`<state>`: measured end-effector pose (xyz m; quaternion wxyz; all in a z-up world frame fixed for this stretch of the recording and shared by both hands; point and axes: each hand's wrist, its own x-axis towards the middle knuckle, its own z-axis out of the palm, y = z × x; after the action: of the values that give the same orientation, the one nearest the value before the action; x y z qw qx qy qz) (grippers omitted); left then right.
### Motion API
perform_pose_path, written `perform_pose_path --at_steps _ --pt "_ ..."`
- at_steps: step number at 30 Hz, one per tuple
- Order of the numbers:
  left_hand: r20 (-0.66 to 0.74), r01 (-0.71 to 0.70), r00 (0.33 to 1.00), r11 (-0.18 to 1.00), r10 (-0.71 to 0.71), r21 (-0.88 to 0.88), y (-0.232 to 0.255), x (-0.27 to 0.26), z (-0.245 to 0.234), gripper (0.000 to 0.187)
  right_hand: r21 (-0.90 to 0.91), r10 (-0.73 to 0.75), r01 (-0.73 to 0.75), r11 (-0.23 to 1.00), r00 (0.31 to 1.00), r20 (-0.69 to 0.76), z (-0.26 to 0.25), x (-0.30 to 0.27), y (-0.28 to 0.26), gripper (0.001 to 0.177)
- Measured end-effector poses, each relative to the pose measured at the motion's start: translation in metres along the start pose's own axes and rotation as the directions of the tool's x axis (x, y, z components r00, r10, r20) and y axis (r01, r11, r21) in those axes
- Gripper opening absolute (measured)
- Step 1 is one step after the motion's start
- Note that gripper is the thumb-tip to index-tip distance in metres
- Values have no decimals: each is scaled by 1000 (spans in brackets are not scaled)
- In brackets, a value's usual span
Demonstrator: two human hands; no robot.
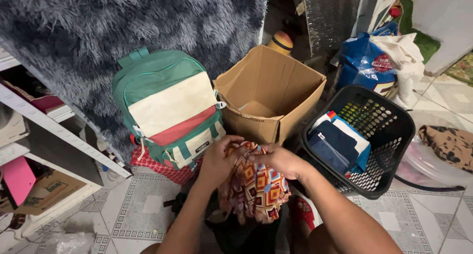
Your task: The person sits on the floor and folds clothing items one at a time, including a navy garment, a patterned cloth, and white shirts, placing each folded item into a black laundry basket. A green backpack and an open cardboard box sit nearby but are not packed.
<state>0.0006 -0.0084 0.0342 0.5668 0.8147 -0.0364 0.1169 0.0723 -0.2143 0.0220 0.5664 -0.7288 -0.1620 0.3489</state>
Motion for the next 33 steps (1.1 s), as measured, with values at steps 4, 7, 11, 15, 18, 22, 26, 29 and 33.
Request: perform_pose_path --at_steps 4,7,11,15,18,22,26,29,33 --pt "152 71 986 996 -62 -55 0 -3 3 66 28 -47 45 999 997 64 -7 -5 -4 27" --pt "225 2 974 1000 -1 -8 2 -6 2 74 -97 -108 124 988 981 159 -13 -11 -5 27" --pt "102 -45 994 999 46 -18 -11 -8 2 63 48 3 -9 999 993 117 -18 -15 -5 34" --pt "-38 -16 999 988 10 -155 -36 0 16 62 275 28 -18 961 999 -33 -35 -22 -9 33" --pt "-107 -15 994 952 -19 -305 -48 -3 39 63 472 7 48 880 993 -114 -55 -38 -17 30" --pt "98 282 935 548 -342 -788 -24 3 79 60 576 -68 244 780 948 -310 -92 -65 -43 28" --pt "327 592 722 -300 609 -748 26 6 111 57 614 -129 346 710 920 -370 -118 -93 -66 30" --pt "466 479 876 -116 122 -870 65 43 156 67 594 -150 397 699 894 -421 -137 -116 -72 30" --pt "481 481 876 101 -35 -871 61 75 205 42 546 -75 395 739 853 -516 -178 -145 -45 31"
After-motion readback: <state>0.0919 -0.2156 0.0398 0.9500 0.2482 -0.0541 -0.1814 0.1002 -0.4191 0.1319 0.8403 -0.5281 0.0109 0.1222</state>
